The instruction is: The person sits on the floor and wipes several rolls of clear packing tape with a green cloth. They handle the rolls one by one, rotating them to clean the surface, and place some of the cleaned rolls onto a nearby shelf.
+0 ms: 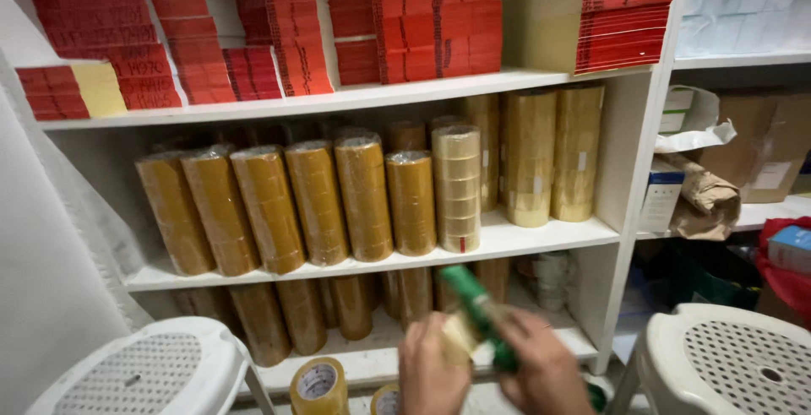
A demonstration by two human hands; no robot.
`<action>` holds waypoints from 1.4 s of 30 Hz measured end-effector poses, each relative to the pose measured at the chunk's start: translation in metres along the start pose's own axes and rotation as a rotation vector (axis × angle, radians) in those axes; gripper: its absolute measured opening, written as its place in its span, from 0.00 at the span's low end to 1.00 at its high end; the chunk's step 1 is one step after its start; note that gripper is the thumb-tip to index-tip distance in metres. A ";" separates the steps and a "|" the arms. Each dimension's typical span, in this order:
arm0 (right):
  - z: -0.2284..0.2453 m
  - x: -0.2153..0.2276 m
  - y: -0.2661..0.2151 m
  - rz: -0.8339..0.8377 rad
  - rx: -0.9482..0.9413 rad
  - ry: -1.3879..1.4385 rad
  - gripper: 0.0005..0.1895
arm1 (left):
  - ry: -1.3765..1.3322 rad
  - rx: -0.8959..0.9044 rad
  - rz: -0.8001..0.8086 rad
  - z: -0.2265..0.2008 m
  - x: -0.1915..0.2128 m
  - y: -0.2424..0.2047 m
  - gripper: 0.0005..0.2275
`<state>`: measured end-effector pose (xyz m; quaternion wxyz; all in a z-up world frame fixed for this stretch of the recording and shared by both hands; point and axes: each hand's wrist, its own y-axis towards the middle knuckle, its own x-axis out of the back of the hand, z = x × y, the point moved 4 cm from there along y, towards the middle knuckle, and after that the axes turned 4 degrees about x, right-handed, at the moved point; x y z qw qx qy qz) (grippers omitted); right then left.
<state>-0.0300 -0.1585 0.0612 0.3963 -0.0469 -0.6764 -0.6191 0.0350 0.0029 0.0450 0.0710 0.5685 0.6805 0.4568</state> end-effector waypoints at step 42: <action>0.016 0.010 0.002 0.064 0.192 0.030 0.51 | 0.065 0.104 -0.044 0.016 -0.013 -0.011 0.10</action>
